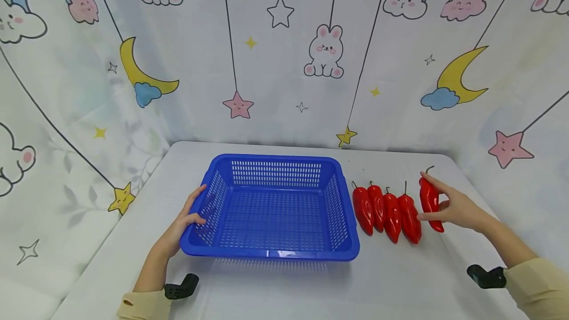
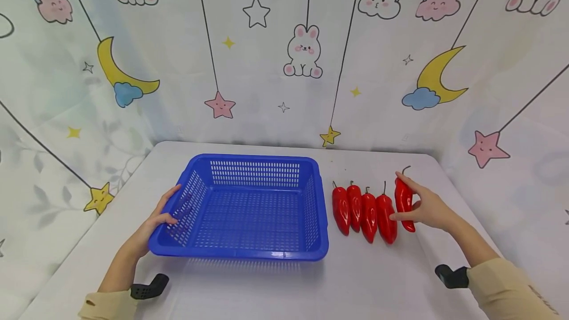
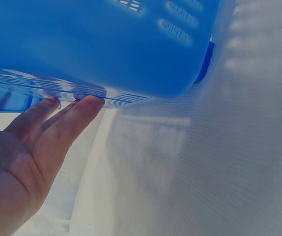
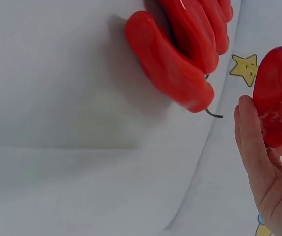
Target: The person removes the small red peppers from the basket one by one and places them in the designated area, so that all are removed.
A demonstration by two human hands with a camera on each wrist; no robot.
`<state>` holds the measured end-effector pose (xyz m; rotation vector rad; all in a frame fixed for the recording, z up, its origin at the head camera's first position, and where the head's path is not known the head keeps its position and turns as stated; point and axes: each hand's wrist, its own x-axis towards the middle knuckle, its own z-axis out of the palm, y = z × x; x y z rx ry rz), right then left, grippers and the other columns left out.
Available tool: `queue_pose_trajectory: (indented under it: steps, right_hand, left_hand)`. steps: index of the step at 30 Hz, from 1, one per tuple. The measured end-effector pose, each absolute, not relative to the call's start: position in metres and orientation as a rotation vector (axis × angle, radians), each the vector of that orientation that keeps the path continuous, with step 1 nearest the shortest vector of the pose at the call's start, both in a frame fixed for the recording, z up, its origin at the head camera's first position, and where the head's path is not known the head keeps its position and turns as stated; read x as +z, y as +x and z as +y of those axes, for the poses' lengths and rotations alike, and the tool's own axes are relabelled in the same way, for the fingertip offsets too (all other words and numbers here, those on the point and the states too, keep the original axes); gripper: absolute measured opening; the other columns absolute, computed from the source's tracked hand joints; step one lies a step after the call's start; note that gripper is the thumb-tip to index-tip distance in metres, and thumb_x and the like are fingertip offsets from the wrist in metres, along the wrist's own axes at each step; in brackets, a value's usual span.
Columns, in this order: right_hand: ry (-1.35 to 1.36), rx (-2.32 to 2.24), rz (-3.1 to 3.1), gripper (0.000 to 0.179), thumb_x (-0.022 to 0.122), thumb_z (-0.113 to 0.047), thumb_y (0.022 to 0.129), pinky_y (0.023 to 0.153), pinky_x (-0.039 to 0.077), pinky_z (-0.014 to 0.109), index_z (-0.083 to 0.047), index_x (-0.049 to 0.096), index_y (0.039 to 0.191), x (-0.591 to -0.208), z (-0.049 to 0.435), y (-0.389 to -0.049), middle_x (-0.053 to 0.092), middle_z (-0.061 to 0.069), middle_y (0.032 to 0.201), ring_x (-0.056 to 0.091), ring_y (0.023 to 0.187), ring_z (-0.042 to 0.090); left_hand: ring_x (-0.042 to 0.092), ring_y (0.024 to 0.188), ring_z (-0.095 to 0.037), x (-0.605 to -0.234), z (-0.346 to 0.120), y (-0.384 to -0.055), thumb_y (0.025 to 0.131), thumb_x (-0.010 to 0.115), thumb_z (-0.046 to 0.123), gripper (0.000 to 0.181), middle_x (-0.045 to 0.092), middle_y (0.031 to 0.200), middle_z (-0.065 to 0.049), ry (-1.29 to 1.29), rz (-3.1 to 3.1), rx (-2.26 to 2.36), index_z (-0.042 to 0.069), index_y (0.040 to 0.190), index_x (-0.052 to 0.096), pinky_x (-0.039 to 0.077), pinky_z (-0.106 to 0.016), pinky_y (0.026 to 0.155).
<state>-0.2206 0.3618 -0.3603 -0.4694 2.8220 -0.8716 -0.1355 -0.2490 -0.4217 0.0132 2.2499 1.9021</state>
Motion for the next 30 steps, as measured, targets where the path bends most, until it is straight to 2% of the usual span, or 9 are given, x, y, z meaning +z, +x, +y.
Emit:
queue_pose_trajectory:
  steps: [30]
  right_hand:
    - [-0.366, -0.899, 2.724, 0.106, 0.078, -0.028, 0.068, 0.059, 0.053, 0.034, -0.007, 0.01, 0.146, -0.392, 0.366, -0.226, 0.035, 0.035, 0.123, 0.056, 0.08, 0.023]
  left_hand:
    - [0.008, 0.131, -0.047, -0.423, -0.25, -0.136, 0.078, 0.042, 0.015, 0.08, -0.009, 0.151, -0.012, 0.036, 2.237, 1.918, 0.035, 0.145, 0.005, 0.029, -0.063, 0.093]
